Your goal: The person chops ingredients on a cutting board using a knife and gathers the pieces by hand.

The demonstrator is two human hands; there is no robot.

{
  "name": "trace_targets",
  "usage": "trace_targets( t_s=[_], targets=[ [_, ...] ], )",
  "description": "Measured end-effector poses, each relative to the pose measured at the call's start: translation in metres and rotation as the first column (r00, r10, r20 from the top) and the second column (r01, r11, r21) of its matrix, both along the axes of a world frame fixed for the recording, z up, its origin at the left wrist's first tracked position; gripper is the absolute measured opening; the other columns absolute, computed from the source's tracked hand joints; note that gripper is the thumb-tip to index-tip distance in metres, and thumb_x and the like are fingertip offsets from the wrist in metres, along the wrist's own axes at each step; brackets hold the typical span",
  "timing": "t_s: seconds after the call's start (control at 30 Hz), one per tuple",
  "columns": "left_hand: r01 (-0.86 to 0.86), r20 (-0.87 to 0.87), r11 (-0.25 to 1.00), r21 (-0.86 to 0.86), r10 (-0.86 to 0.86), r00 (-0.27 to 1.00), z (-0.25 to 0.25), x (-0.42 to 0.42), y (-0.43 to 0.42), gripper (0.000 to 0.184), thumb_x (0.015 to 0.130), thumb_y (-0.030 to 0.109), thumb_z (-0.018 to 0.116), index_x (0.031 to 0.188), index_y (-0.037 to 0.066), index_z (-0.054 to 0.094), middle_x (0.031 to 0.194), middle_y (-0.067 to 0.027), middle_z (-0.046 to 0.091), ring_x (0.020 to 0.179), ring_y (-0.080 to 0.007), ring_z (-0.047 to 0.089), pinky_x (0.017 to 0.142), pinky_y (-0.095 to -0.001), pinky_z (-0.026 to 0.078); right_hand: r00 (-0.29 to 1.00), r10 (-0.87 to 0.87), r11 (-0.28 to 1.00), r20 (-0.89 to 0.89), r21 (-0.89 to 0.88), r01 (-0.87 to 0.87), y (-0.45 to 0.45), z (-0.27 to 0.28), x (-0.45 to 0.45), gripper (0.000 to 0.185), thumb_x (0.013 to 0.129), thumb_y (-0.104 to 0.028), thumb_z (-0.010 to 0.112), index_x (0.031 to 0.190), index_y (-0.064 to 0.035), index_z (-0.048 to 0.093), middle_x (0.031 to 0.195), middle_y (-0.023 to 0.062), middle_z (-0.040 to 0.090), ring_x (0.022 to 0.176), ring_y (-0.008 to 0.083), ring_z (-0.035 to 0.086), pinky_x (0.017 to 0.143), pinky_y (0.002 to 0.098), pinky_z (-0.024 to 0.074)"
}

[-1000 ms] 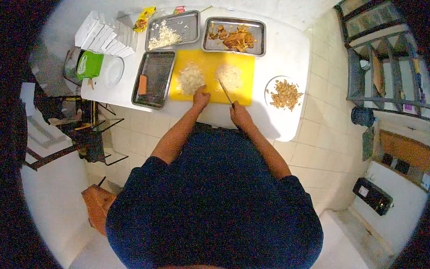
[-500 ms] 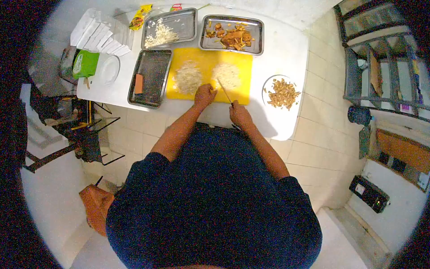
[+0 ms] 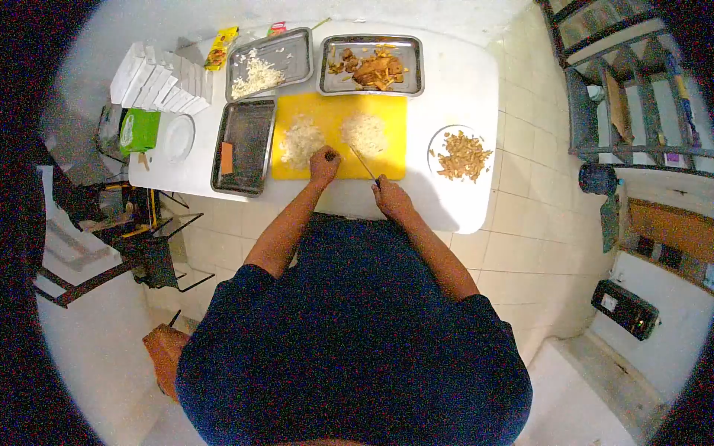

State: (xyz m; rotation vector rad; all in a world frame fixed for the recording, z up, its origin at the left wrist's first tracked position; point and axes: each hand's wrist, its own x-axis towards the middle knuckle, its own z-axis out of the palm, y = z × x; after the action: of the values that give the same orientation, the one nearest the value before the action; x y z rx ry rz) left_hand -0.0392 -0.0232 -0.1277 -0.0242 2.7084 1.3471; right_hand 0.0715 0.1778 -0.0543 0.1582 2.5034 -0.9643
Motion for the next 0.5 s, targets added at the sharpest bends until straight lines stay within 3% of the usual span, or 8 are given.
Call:
trace_targets(
  t_s=[0.1, 0.17, 0.27, 0.37, 0.5],
  targets=[
    [-0.059, 0.037, 0.998, -0.001, 0.059, 0.998, -0.004, 0.005, -0.008, 0.013, 0.074, 0.013, 0.069, 0.084, 0.004, 0.067, 0.079, -0.0121, 0.068, 0.075, -0.0243, 0.066, 0.074, -0.0357, 0.053, 0.997, 0.070, 0.997, 0.022, 0.040, -0.071, -0.003, 0.010, -0.002, 0.034, 0.098, -0.033, 0.045, 0.109, -0.0011, 0.050, 0.093, 0.0293, 0.063, 0.089, 0.0459, 0.061, 0.079, 0.0557, 0.0480],
    [-0.085, 0.001, 0.996, -0.027, 0.085, 0.996, -0.010, 0.008, -0.010, 0.012, 0.073, 0.009, 0.070, 0.084, 0.004, 0.067, 0.073, -0.0097, 0.066, 0.069, -0.0202, 0.064, 0.068, -0.0320, 0.052, 0.996, 0.088, 0.995, 0.018, 0.046, -0.088, -0.004, 0.010, -0.002, 0.035, 0.098, -0.034, 0.045, 0.108, -0.0012, 0.050, 0.094, 0.0291, 0.063, 0.090, 0.0455, 0.061, 0.079, 0.0553, 0.0481],
    [-0.163, -0.053, 0.973, 0.163, 0.174, 0.983, -0.024, 0.009, -0.009, 0.015, 0.075, 0.008, 0.068, 0.089, 0.005, 0.069, 0.072, -0.0084, 0.065, 0.068, -0.0184, 0.063, 0.068, -0.0306, 0.051, 0.996, 0.079, 0.995, 0.028, 0.061, -0.081, -0.003, 0.009, -0.002, 0.036, 0.098, -0.035, 0.045, 0.108, -0.0009, 0.051, 0.094, 0.0286, 0.063, 0.090, 0.0452, 0.061, 0.078, 0.0551, 0.0481],
    [-0.101, -0.027, 0.973, 0.209, 0.109, 0.994, -0.042, 0.005, -0.010, 0.018, 0.078, 0.007, 0.066, 0.096, 0.005, 0.070, 0.072, -0.0073, 0.065, 0.068, -0.0164, 0.062, 0.068, -0.0296, 0.051, 0.998, 0.066, 0.996, 0.022, 0.057, -0.067, -0.001, 0.003, -0.002, 0.036, 0.098, -0.035, 0.046, 0.107, -0.0010, 0.051, 0.094, 0.0281, 0.063, 0.089, 0.0453, 0.061, 0.077, 0.0549, 0.0482],
    [-0.154, 0.100, 0.958, 0.243, 0.133, 0.986, -0.021, 0.007, -0.008, 0.014, 0.080, 0.008, 0.068, 0.092, 0.004, 0.069, 0.073, -0.0062, 0.065, 0.068, -0.0151, 0.062, 0.068, -0.0292, 0.051, 0.999, 0.051, 0.999, -0.006, 0.016, -0.051, 0.000, -0.002, -0.002, 0.036, 0.097, -0.035, 0.047, 0.108, -0.0013, 0.051, 0.094, 0.0270, 0.064, 0.087, 0.0455, 0.062, 0.076, 0.0549, 0.0482]
  ],
)
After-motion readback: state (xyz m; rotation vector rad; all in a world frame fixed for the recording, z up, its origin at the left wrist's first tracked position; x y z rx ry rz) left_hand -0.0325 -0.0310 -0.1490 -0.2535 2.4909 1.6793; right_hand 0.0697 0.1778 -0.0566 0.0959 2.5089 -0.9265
